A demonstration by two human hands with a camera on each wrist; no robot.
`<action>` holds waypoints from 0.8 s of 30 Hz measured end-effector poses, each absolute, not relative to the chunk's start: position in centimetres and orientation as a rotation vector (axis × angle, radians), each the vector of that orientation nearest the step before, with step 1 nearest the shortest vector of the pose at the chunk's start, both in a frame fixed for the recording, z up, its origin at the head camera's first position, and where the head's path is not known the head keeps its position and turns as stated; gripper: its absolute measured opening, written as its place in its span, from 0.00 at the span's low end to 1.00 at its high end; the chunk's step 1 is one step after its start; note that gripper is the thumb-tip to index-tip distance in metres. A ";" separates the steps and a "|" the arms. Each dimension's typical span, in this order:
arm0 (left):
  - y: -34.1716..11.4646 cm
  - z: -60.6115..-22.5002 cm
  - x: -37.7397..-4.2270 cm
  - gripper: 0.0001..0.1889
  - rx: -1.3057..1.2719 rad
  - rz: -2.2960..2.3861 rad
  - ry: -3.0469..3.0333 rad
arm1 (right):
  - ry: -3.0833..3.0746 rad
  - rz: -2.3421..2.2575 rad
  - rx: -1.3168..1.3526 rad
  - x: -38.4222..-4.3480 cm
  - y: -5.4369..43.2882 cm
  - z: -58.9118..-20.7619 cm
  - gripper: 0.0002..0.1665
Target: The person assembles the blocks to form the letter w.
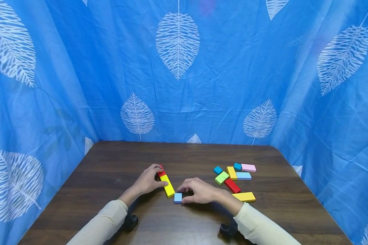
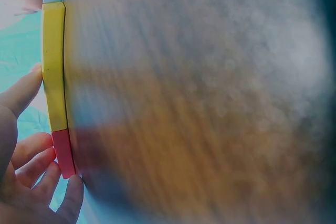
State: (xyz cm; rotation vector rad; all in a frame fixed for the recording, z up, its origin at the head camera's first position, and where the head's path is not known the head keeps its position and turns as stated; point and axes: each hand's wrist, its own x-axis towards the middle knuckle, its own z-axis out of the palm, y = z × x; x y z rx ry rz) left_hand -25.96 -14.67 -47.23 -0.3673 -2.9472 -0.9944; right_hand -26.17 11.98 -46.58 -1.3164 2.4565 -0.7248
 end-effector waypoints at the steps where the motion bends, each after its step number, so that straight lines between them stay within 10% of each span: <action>1: -14.7 -47.3 -26.0 0.32 -0.366 -0.995 -2.949 | 2.460 -0.731 -1.313 -26.2 12.2 -46.5 0.22; 24: -14.7 -47.2 -25.9 0.32 -0.368 -1.008 -2.953 | 2.655 -0.761 -1.153 -27.3 18.4 -44.7 0.20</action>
